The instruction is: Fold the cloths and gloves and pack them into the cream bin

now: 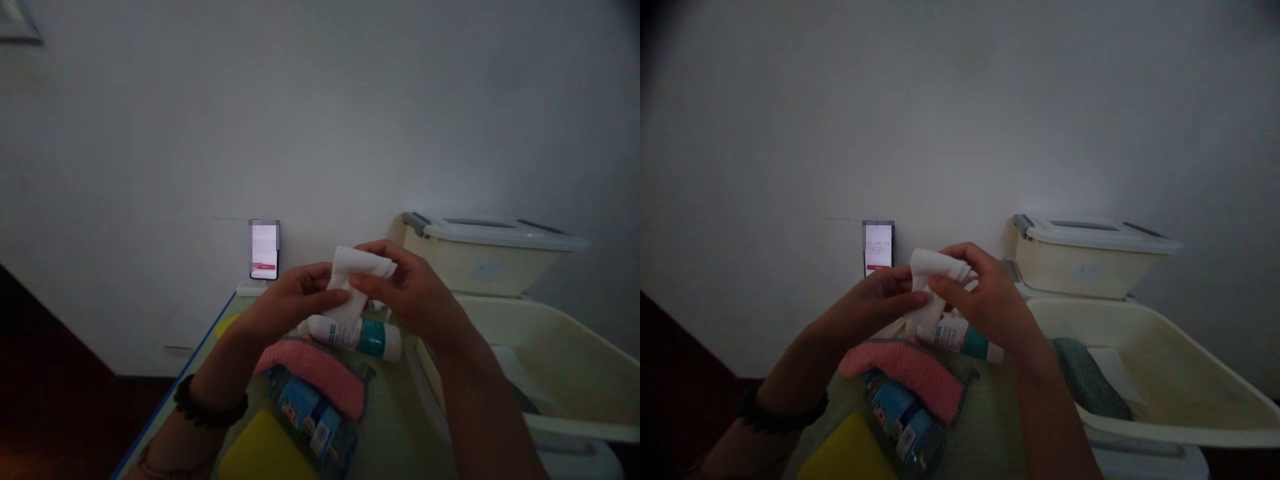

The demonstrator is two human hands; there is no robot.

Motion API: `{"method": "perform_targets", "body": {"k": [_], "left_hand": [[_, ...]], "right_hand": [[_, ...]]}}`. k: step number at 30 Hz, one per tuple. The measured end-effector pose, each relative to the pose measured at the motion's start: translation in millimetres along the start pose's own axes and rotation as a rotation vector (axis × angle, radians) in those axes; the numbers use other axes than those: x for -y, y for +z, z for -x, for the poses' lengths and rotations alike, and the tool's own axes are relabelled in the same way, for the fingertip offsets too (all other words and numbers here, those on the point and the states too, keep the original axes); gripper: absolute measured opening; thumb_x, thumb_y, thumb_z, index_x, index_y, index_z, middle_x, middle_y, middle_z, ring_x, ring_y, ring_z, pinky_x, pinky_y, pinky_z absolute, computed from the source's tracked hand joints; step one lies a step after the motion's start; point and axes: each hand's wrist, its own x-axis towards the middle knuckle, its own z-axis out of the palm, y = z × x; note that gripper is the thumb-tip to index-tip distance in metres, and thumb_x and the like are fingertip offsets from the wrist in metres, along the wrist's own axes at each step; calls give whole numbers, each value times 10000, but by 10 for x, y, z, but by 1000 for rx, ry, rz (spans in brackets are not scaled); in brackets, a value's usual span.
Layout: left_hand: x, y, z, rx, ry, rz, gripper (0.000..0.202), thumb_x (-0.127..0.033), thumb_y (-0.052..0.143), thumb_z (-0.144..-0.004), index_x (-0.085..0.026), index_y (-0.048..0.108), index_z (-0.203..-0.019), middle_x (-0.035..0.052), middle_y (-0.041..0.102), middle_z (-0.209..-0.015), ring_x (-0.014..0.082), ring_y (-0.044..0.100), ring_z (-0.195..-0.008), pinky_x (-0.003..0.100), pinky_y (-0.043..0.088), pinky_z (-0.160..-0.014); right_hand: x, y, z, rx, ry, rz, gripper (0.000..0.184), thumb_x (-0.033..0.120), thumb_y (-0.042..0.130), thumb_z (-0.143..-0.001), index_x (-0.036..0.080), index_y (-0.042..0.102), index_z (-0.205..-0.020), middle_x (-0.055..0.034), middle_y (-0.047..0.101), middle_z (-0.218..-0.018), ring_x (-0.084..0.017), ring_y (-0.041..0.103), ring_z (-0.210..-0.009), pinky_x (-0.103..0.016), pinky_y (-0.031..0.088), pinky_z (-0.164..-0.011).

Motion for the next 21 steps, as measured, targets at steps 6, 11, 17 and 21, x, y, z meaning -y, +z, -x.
{"method": "perform_targets", "body": {"k": [6,11,17,21], "left_hand": [[0,-7,-2,-11,-7,0,404,-76,673,-754,-169,611,-1142,64,730,-954,146,686,-766,251,522,-719],[-24,30,5,-6,-50,-2,410,-60,707,-706,-161,637,-1097,72,731,-971,156,696,-798,247,531,-732],[-8,56,-5,14,-109,-63,309,-72,708,-693,-159,685,-988,46,747,-875,155,699,-800,249,528,-743],[-15,41,1,25,-68,-147,290,-105,706,-700,-156,680,-984,49,742,-871,174,693,-817,260,530,-713]], "right_hand": [[6,-17,-14,-44,3,-135,162,283,647,-778,212,613,-920,65,593,-655,-45,523,-507,-145,435,-458],[-18,-17,-37,-118,9,-155,156,273,676,-760,212,654,-902,73,595,-571,-45,512,-452,-151,414,-417],[-39,-1,-52,-185,22,-195,159,270,687,-751,216,658,-898,63,626,-600,-53,506,-445,-175,413,-409],[-25,14,-48,-183,0,-167,153,263,686,-750,213,664,-892,82,566,-523,-49,474,-421,-171,394,-399]]}}
